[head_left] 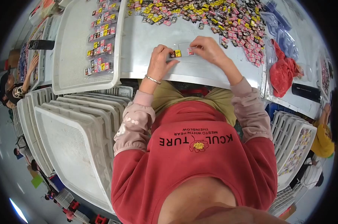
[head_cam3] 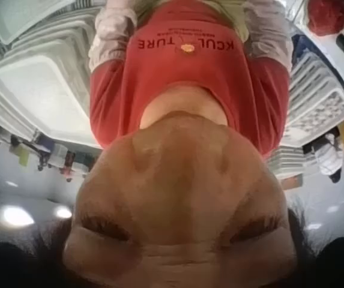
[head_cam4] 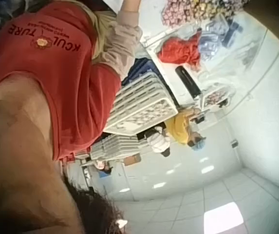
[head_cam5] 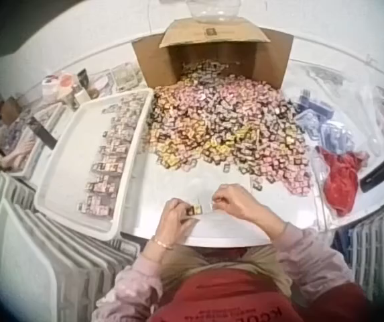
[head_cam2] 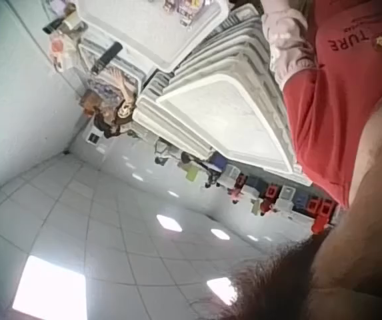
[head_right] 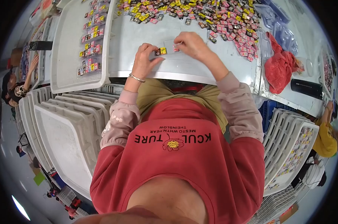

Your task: Assembling small plastic toy parts and placing them into a tray.

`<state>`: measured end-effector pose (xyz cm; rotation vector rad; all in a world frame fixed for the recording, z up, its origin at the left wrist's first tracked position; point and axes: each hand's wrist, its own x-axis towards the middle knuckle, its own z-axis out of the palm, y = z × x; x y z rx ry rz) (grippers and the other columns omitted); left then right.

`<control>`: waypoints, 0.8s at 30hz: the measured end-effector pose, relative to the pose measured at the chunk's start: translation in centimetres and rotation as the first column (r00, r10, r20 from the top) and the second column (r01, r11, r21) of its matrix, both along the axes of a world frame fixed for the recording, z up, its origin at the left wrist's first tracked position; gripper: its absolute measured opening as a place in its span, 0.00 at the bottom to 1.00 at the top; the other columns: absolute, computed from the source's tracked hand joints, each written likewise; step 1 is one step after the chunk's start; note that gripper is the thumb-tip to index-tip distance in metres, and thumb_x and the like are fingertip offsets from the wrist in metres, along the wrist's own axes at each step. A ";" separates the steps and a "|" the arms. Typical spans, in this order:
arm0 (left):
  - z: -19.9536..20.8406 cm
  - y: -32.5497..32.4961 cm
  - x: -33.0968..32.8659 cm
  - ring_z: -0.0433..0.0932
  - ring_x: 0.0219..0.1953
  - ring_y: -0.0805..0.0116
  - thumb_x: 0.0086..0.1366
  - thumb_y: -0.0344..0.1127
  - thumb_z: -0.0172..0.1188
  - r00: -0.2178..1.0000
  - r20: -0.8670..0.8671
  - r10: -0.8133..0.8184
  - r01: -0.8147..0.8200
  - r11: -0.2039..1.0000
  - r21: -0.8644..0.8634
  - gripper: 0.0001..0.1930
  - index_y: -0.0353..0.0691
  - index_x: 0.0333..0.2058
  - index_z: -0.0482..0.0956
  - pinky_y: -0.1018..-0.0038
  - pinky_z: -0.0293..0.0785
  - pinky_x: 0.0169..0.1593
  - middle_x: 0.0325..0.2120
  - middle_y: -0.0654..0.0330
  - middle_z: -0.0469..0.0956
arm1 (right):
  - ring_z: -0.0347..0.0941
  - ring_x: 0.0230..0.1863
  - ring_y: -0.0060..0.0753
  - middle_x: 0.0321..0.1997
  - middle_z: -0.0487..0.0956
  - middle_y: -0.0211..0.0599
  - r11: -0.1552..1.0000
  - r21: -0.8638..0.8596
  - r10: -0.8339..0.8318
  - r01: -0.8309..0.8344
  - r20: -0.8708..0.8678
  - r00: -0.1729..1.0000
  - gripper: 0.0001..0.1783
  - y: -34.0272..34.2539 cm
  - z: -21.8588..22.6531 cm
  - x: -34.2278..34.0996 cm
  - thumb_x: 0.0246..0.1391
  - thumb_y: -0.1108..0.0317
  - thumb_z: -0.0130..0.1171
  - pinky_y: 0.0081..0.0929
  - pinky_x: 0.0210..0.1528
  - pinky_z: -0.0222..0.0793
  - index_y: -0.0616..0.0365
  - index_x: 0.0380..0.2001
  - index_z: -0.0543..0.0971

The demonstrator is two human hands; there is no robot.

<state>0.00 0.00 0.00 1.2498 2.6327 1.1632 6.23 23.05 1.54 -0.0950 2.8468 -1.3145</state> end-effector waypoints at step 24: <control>0.9 1.0 3.6 0.69 0.49 0.51 0.49 0.33 0.67 0.979 -0.198 -0.040 0.057 0.995 0.083 0.24 0.34 0.47 0.75 0.62 0.64 0.52 0.45 0.53 0.72 | 0.77 0.35 0.48 0.30 0.78 0.43 0.969 0.190 -0.098 0.156 -0.284 0.954 0.06 -5.8 -1.7 1.1 0.45 0.74 0.55 0.40 0.37 0.73 0.60 0.25 0.81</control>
